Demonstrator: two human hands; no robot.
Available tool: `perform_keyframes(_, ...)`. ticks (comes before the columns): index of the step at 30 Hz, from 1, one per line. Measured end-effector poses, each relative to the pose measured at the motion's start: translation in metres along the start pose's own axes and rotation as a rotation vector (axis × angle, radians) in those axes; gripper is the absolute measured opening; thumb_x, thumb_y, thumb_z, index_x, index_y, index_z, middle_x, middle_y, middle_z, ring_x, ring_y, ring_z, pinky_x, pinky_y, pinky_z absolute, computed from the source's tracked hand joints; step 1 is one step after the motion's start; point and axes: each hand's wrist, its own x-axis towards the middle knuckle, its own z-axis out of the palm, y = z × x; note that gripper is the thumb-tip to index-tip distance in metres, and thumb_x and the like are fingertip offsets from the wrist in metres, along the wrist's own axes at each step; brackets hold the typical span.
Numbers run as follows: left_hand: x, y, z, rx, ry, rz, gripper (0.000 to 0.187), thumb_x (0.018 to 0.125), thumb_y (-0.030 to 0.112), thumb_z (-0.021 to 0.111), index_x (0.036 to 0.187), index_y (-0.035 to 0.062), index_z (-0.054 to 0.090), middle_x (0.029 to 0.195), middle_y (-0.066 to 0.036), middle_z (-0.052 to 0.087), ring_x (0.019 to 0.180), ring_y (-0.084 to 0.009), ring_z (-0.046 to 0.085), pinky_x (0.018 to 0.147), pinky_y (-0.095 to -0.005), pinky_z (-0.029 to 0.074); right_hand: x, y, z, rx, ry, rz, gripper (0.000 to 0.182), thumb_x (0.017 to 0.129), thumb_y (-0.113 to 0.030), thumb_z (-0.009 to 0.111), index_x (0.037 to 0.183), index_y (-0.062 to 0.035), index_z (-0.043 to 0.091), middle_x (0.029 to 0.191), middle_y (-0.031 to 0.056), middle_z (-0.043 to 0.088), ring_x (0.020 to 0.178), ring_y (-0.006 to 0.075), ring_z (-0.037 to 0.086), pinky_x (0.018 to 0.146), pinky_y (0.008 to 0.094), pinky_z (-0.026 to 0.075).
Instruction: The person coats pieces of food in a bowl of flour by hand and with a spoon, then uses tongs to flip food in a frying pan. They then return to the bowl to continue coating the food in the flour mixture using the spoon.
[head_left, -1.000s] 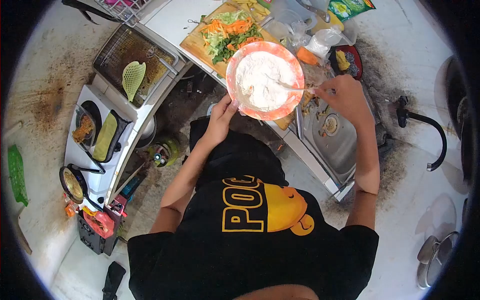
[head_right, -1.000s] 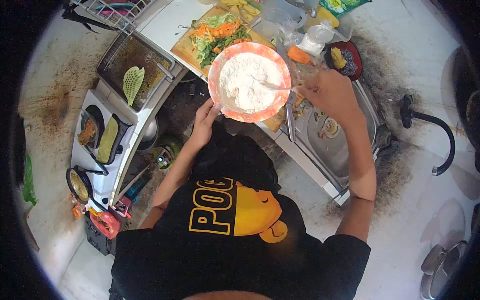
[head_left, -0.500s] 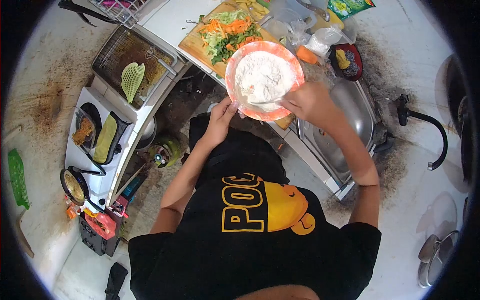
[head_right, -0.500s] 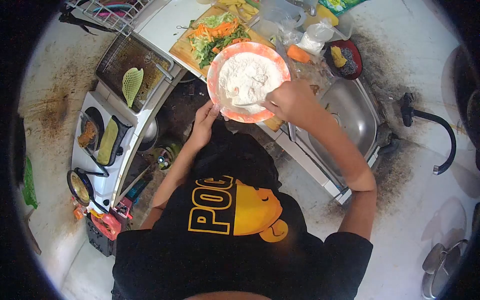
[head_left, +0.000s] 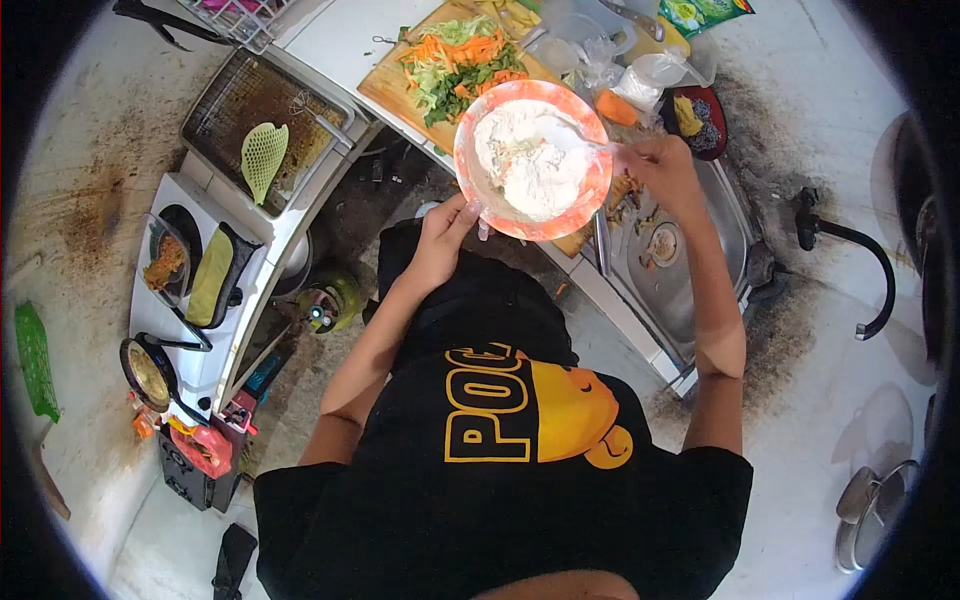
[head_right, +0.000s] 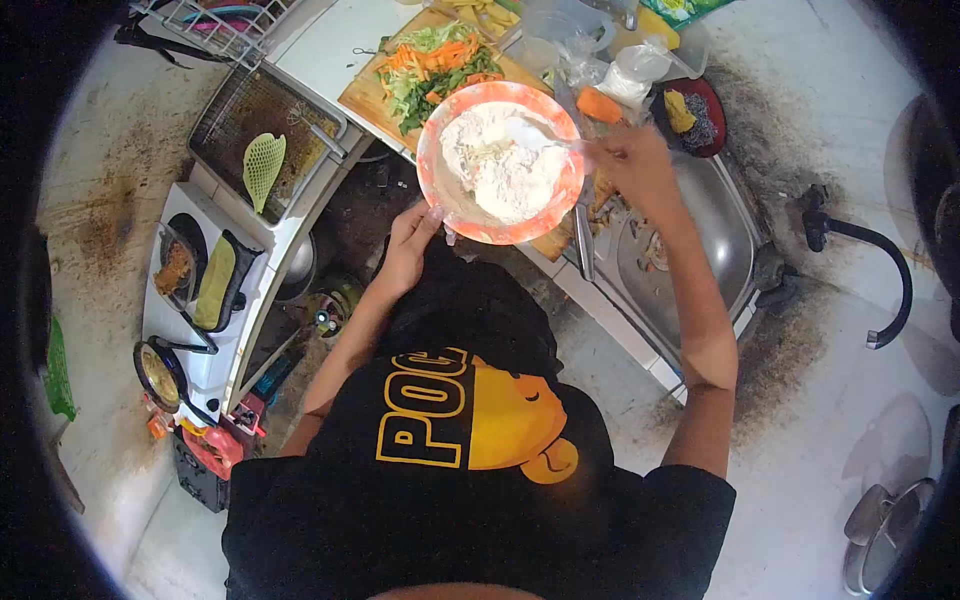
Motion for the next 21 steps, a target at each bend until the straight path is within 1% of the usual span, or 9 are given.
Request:
perform_keyframes(4,0.001,-0.002,-0.001,-0.027,-0.012,-0.003,0.033,0.103,0.026,0.043,0.094,-0.0025,0.058,0.077,-0.004,0.059,0.074,-0.0111,0.052,0.072,-0.0267,0.042,-0.013,0.011,-0.01,0.119,-0.023,0.129,0.029,0.086,-0.025,0.069,0.071,-0.0001,0.071,0.052,0.0033,0.054,0.05,0.0069,0.046,0.05,0.0276,0.038)
perform_keyframes(6,0.001,0.002,0.0,-0.01,-0.01,0.005,0.033,0.103,0.026,0.043,0.094,-0.0025,0.058,0.077,-0.004,0.059,0.074,-0.0112,0.052,0.072,-0.0267,0.042,-0.022,-0.013,-0.024,0.05,-0.104,0.241,0.029,0.083,-0.032,0.069,0.079,-0.0039,0.074,0.06,0.0138,0.062,0.054,0.022,0.059,0.055,0.0352,0.044)
perform_keyframes(7,0.001,0.003,0.0,0.009,-0.006,0.016,0.034,0.103,0.027,0.043,0.094,-0.0026,0.058,0.076,-0.004,0.058,0.074,-0.0113,0.052,0.072,-0.0267,0.042,-0.026,-0.017,-0.026,0.051,-0.104,0.242,0.029,0.083,-0.032,0.069,0.079,-0.0039,0.074,0.06,0.0138,0.062,0.054,0.022,0.059,0.055,0.0352,0.044)
perform_keyframes(9,0.001,0.001,-0.001,0.001,-0.016,0.016,0.034,0.103,0.027,0.043,0.094,-0.0026,0.058,0.076,-0.004,0.058,0.073,-0.0115,0.052,0.072,-0.0267,0.042,-0.034,-0.024,-0.029,-0.186,-0.042,0.051,0.029,0.081,-0.036,0.07,0.079,-0.0075,0.075,0.065,0.0143,0.064,0.059,0.0284,0.063,0.057,0.0376,0.047)
perform_keyframes(10,0.001,0.001,-0.001,-0.008,-0.026,0.017,0.034,0.103,0.027,0.043,0.094,-0.0026,0.058,0.076,-0.004,0.058,0.073,-0.0116,0.052,0.072,-0.0266,0.042,-0.036,-0.03,-0.031,-0.185,-0.042,0.054,0.029,0.081,-0.036,0.07,0.079,-0.0075,0.075,0.065,0.0143,0.064,0.059,0.0284,0.063,0.057,0.0376,0.047)
perform_keyframes(12,0.0,0.0,0.0,-0.009,-0.012,0.012,0.034,0.103,0.027,0.043,0.094,-0.0025,0.058,0.076,-0.004,0.058,0.073,-0.0117,0.052,0.072,-0.0267,0.042,-0.036,-0.045,-0.034,-0.371,-0.046,-0.001,0.026,0.08,-0.036,0.07,0.077,-0.0107,0.075,0.064,0.0133,0.063,0.062,0.0308,0.063,0.057,0.04,0.047)
perform_keyframes(16,0.0,0.001,0.001,-0.039,0.004,0.0,0.035,0.103,0.027,0.043,0.092,-0.0024,0.058,0.076,-0.004,0.058,0.074,-0.0119,0.053,0.073,-0.0271,0.043,-0.033,-0.062,-0.04,-0.514,-0.107,-0.103,0.025,0.08,-0.035,0.069,0.076,-0.0113,0.074,0.061,0.0116,0.062,0.062,0.0308,0.062,0.057,0.0421,0.046)
perform_keyframes(18,0.0,0.004,0.001,-0.027,0.009,0.002,0.035,0.103,0.027,0.043,0.091,-0.0023,0.058,0.076,-0.004,0.058,0.074,-0.012,0.053,0.073,-0.0272,0.043,-0.03,-0.062,-0.039,-0.528,-0.182,-0.279,0.027,0.081,-0.036,0.067,0.075,-0.0101,0.072,0.062,0.0117,0.061,0.062,0.0307,0.061,0.057,0.0432,0.045)
perform_keyframes(21,0.0,0.002,0.003,-0.008,0.018,0.017,0.035,0.103,0.027,0.043,0.09,-0.0021,0.057,0.076,-0.004,0.057,0.074,-0.0121,0.053,0.073,-0.0274,0.043,-0.024,-0.061,-0.014,-0.591,-0.246,-0.311,0.021,0.082,-0.032,0.068,0.08,-0.0117,0.074,0.064,0.0147,0.062,0.062,0.0317,0.062,0.06,0.0414,0.047)
